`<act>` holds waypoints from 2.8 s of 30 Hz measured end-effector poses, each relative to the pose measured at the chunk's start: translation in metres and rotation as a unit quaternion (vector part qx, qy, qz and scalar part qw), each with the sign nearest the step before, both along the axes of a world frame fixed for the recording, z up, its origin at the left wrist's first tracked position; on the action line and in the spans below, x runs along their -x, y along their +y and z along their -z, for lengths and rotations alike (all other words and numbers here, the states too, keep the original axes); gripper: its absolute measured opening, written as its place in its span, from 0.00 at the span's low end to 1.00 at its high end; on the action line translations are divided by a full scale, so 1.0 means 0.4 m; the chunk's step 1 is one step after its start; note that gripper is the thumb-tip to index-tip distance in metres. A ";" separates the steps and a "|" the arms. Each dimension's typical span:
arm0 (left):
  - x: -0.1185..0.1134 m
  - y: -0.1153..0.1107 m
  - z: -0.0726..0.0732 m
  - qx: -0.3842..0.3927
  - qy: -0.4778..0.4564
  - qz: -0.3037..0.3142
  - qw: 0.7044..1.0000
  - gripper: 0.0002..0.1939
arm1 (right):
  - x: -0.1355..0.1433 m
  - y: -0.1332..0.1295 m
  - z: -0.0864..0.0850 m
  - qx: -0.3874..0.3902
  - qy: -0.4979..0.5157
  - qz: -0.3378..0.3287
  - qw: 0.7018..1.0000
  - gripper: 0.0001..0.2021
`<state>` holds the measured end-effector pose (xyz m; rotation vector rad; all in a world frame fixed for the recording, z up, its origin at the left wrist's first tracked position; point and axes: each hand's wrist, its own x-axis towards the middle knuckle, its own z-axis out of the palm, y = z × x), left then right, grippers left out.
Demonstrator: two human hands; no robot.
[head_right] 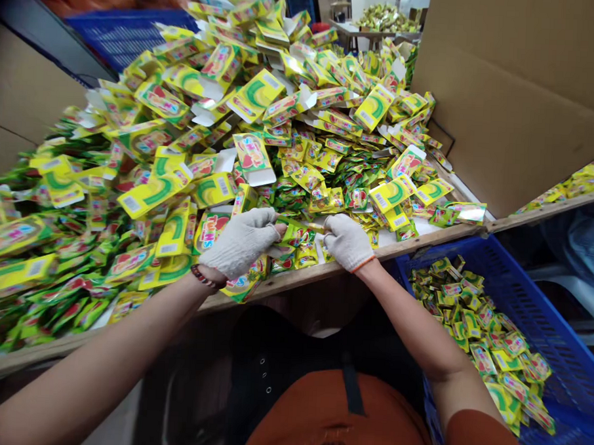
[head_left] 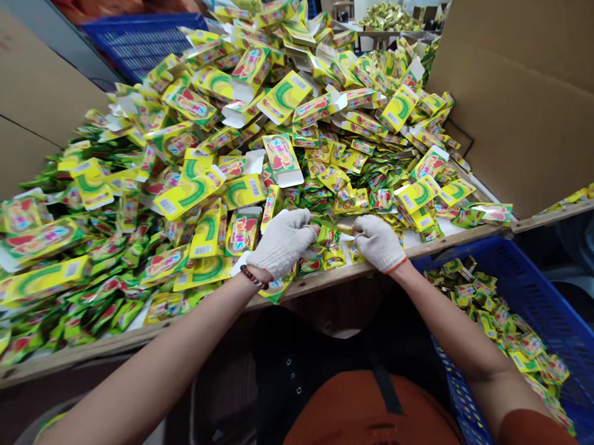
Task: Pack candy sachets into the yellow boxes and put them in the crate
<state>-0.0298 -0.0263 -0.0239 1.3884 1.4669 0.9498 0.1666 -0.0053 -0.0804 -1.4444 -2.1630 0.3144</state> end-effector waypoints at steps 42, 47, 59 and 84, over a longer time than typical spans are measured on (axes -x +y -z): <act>-0.118 -0.081 0.174 -0.107 -0.062 0.023 0.992 0.07 | -0.062 -0.051 0.032 0.102 0.256 -0.043 0.960 0.17; -0.106 -0.093 0.188 -0.084 -0.168 -0.027 0.982 0.17 | -0.066 -0.037 0.026 0.180 0.347 -0.035 0.920 0.18; -0.097 -0.077 0.180 -0.114 0.007 0.018 0.993 0.12 | -0.027 -0.065 0.018 0.143 0.250 -0.100 0.952 0.07; 0.037 -0.072 0.050 -0.298 0.373 0.062 0.877 0.20 | -0.038 -0.055 0.045 0.163 0.403 -0.042 0.900 0.13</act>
